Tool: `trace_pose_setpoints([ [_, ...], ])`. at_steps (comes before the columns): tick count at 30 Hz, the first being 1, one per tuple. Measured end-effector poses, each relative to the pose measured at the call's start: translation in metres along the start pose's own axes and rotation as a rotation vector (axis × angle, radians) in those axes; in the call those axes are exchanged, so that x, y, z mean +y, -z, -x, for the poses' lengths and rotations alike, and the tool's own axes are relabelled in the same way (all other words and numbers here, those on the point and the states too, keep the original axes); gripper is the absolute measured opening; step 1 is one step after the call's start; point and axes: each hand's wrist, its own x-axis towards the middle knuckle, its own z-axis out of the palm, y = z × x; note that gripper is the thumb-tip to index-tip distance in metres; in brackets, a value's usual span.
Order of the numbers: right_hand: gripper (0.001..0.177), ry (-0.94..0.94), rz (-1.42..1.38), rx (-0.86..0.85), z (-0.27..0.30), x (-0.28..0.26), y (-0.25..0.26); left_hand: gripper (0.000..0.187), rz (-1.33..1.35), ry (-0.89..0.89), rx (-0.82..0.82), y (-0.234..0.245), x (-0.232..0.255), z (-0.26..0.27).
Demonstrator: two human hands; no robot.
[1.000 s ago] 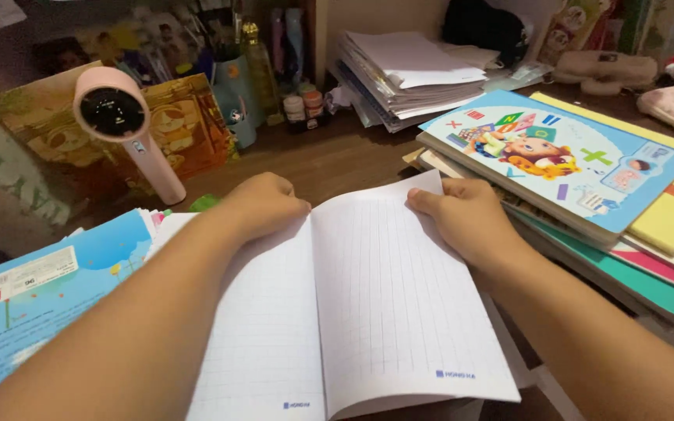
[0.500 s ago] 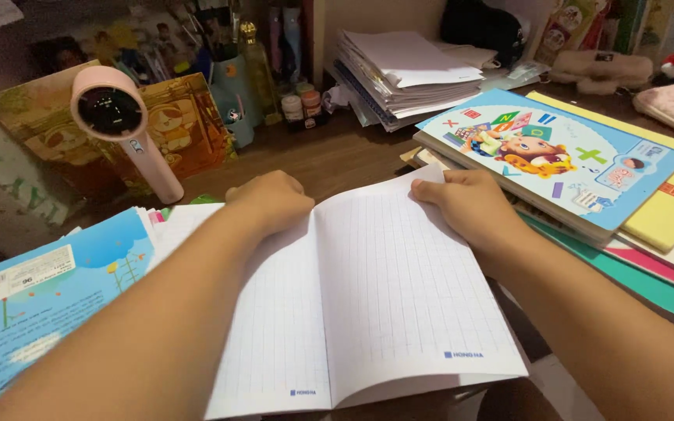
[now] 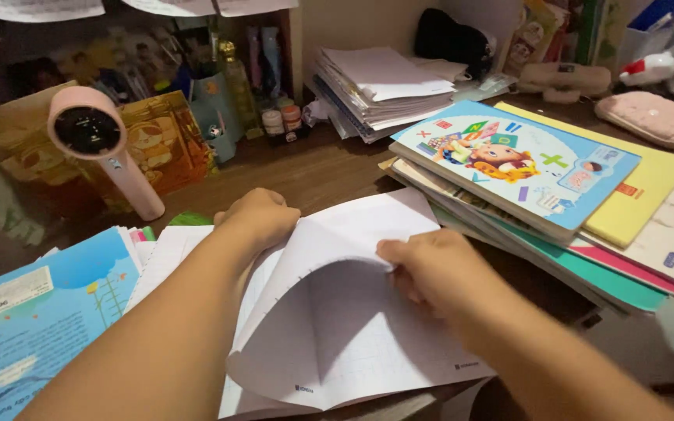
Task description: Organizing school books and tearing pages from a notebook for stapling.
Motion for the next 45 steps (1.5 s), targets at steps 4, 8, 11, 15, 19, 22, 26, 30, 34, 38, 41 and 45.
trace_pose_setpoints([
  [4, 0.038, 0.181, 0.011, 0.027, 0.0, 0.022, -0.003, 0.028, -0.012, -0.029, -0.024, 0.004, 0.005, 0.012],
  [8, 0.04, 0.303, 0.081, 0.037, -0.001, 0.031, -0.009, 0.029, 0.0, 0.0, -0.042, 0.003, 0.001, 0.014],
  [11, 0.043, 0.369, 0.128, 0.055, 0.005, 0.032, -0.009, 0.028, 0.003, -0.028, -0.023, 0.001, -0.001, 0.013],
  [15, 0.047, 0.313, 0.182, 0.09, 0.018, 0.026, -0.013, 0.031, -0.002, -0.038, -0.013, -0.002, -0.003, 0.011],
  [19, 0.052, 0.377, 0.274, 0.146, 0.018, 0.031, -0.013, 0.03, 0.01, -0.051, -0.029, -0.001, -0.004, 0.014],
  [22, 0.046, 0.432, 0.252, 0.121, 0.019, 0.031, -0.012, 0.032, 0.013, -0.043, -0.023, -0.002, -0.003, 0.016],
  [26, 0.047, 0.41, 0.278, 0.131, 0.018, 0.032, -0.01, 0.031, 0.039, -0.052, -0.005, -0.001, -0.001, 0.018],
  [30, 0.051, 0.46, 0.316, 0.134, 0.013, 0.035, -0.008, 0.035, 0.097, -0.064, 0.014, -0.004, -0.006, 0.02],
  [34, 0.053, 0.462, 0.335, 0.127, 0.013, 0.036, -0.007, 0.036, 0.132, -0.049, 0.008, -0.005, -0.007, 0.022],
  [38, 0.048, 0.44, 0.282, 0.078, 0.016, 0.037, -0.004, 0.034, 0.133, -0.06, 0.038, -0.002, -0.002, 0.031],
  [41, 0.046, 0.453, 0.246, 0.069, 0.011, 0.044, -0.001, 0.033, 0.116, -0.06, 0.039, -0.004, 0.0, 0.032],
  [45, 0.047, 0.507, 0.09, 0.065, -0.004, 0.047, 0.0, 0.031, 0.121, -0.117, 0.071, -0.005, -0.007, 0.026],
])
